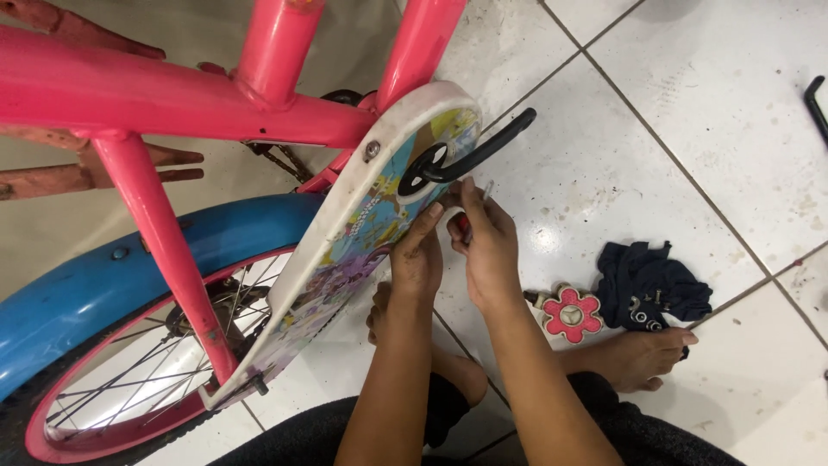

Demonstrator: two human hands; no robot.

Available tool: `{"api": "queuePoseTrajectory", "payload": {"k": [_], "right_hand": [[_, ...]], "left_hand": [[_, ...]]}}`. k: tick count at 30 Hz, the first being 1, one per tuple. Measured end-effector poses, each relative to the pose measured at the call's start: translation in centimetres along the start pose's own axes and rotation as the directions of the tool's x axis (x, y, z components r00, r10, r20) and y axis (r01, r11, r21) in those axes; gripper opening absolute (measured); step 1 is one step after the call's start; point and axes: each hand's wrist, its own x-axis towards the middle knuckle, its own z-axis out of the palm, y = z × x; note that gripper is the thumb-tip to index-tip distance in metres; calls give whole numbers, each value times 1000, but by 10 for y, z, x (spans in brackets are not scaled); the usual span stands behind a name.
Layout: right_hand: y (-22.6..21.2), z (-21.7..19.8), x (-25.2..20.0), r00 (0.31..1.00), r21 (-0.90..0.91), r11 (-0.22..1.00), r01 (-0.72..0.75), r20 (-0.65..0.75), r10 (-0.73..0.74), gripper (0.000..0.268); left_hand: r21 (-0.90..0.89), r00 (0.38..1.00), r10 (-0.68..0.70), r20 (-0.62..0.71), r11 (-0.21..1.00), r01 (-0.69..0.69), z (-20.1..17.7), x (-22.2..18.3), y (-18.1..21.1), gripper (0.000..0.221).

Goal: Adjusting and securing the chain guard on a pink bicycle using a screwdriver.

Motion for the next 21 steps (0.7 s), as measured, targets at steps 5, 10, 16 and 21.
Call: {"api": "queuePoseTrajectory", "payload": {"k": [5, 10, 16, 21], "right_hand": [[-9, -1, -10, 1000, 3, 1000, 14, -9, -14, 41], [-5, 0, -6, 1000, 1, 1000, 13, -27, -13, 33], [4, -4, 9, 999, 114, 992, -54, 15, 52, 28], [12, 1, 15, 972, 224, 948, -225, 120, 203, 29]], "left_hand": [[-57, 997, 33, -75, 998, -38, -16, -4, -20, 24], [11, 966, 117, -231, 993, -117, -11, -10, -19, 23], [-18, 996, 26, -89, 999, -28, -30, -9, -30, 20], [-27, 991, -16, -133, 1000, 13, -57, -4, -47, 18]]}}
